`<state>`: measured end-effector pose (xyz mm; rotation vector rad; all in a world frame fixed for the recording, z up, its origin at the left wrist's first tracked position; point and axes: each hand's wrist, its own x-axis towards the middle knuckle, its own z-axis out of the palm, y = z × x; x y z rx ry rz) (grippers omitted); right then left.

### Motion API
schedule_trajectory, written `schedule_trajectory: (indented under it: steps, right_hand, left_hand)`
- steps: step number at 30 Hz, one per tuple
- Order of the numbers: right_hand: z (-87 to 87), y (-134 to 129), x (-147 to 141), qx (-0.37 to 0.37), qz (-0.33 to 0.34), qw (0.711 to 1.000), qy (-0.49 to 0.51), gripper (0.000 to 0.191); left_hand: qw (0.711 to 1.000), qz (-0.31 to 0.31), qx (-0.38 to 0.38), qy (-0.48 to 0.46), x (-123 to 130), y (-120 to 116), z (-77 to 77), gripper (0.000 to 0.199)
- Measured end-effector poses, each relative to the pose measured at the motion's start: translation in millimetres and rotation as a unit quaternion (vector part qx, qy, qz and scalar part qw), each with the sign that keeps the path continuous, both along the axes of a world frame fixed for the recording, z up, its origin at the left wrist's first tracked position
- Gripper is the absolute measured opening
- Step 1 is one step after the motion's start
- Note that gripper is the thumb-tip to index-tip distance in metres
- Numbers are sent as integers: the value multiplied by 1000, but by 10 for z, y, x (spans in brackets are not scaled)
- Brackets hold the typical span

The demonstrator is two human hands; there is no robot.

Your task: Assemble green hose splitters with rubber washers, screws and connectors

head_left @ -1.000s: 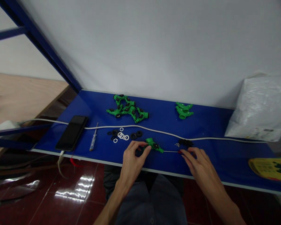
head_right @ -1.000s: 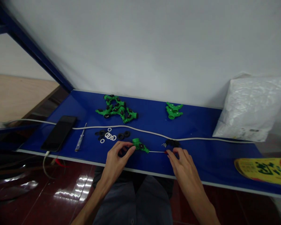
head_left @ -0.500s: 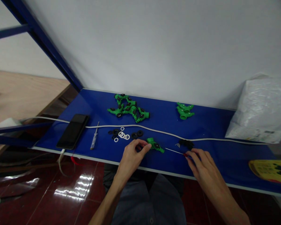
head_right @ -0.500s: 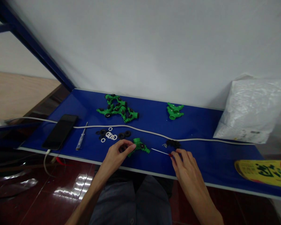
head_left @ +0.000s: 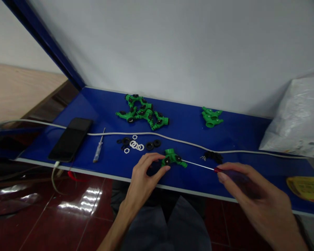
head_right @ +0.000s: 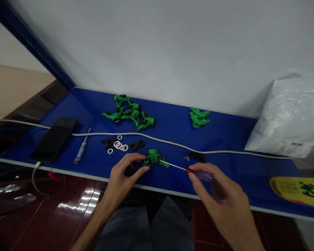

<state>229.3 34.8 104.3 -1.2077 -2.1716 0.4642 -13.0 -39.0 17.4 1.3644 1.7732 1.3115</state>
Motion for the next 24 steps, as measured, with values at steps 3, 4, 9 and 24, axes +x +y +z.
schedule_trajectory:
  steps: [3, 4, 9, 24]
  right_hand:
    - [102, 65, -68, 11, -4, 1000, -28, 36]
    - [117, 87, -84, 15, -4, 999, -42, 36]
    - [104, 153, -190, 8, 24, 999, -31, 29]
    - [2, 123, -534, -80, 82, 992, 52, 10]
  left_hand:
    - [998, -4, 55, 24, 60, -3, -52, 19]
    - [997, -2, 66, 30, 78, 3, -63, 19]
    - [995, 28, 87, 39, 120, 25, -93, 18]
    - [988, 76, 79, 110, 204, 111, -112, 11]
